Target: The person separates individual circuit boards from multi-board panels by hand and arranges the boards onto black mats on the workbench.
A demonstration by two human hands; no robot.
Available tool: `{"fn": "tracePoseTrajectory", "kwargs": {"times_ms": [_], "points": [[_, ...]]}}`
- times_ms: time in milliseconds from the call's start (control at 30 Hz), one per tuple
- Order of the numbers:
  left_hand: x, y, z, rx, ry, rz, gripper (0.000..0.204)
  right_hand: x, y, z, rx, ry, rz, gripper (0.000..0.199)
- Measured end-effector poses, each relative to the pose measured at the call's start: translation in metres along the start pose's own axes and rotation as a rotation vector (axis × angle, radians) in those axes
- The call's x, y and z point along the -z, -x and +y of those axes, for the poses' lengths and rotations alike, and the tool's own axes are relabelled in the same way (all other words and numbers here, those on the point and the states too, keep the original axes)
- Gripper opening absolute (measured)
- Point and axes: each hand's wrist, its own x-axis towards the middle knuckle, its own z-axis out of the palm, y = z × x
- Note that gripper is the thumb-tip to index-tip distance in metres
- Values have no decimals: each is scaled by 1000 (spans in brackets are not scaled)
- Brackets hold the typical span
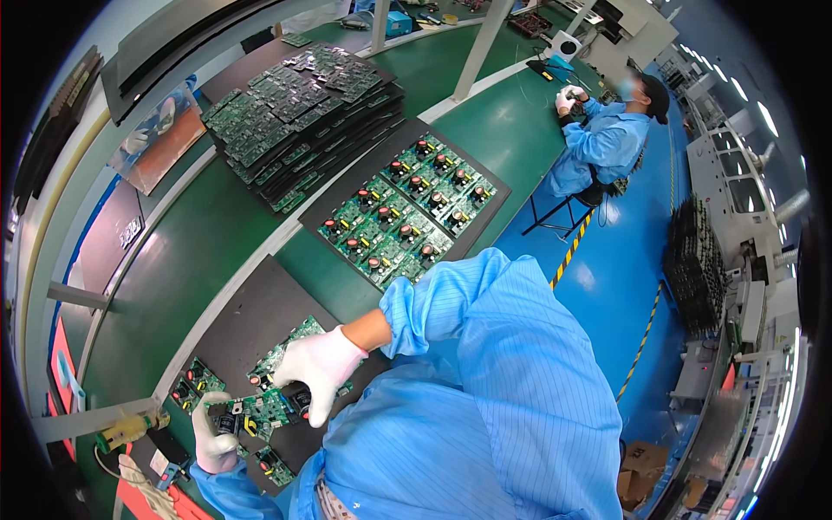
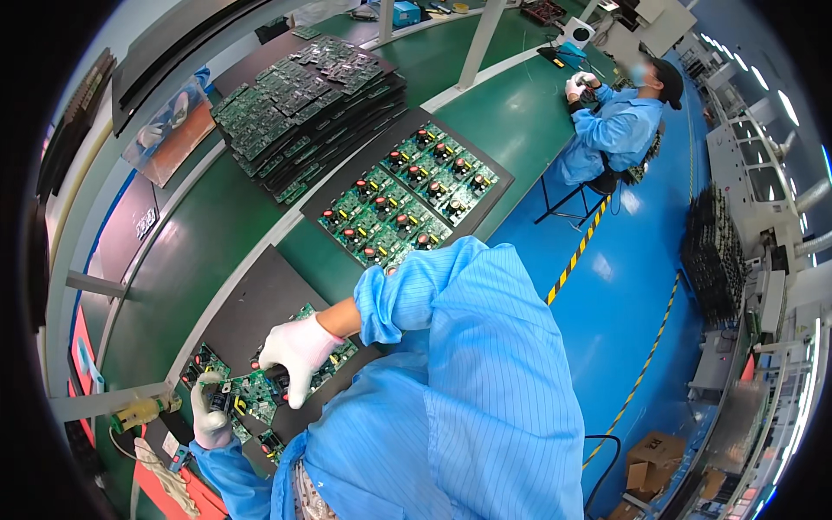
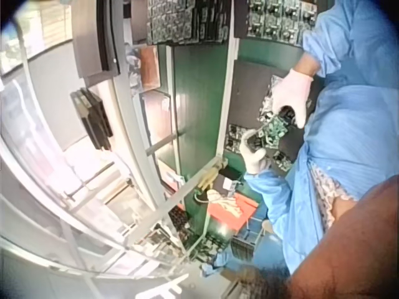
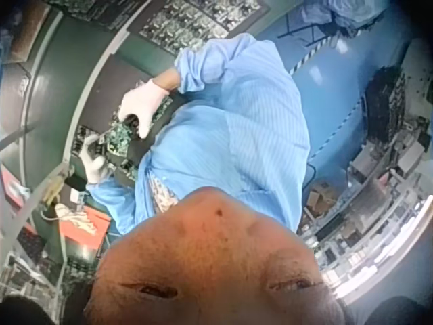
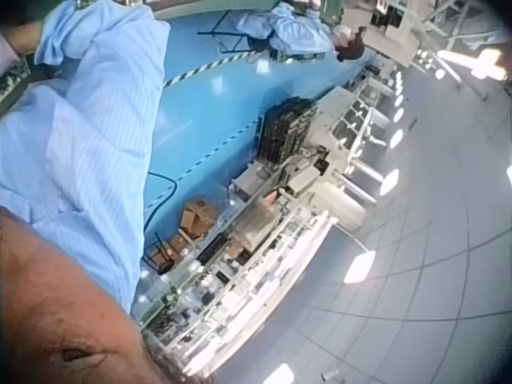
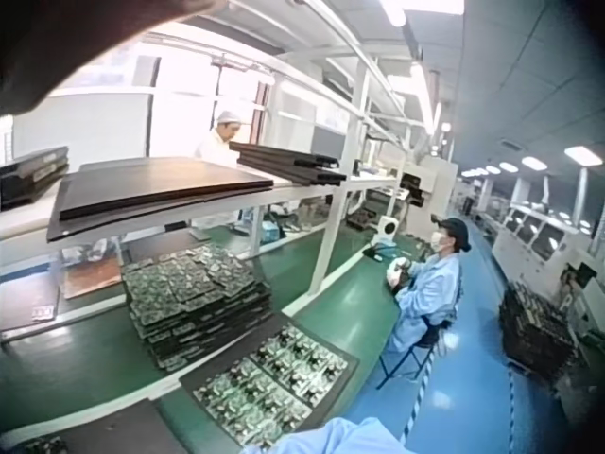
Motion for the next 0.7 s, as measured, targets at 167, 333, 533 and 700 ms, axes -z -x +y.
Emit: {"fn": "tracePoseTrajectory", "kwargs": {"times_ms": [167,333,533,700], "points": [[45,-6,-44,50,86,54,61,8,-11,-9,314,-198,-89,59],[78,-46,-41,-17,-625,176,48,48,-18,26,-84,-162,279,68],[115,-122,-43,27,-928,4,78,18,-100,146,-459,-673,538,65],[114,-186,-63,316,-1265,-147,69,-24,-152,207,-603,-230,765,56]]}}
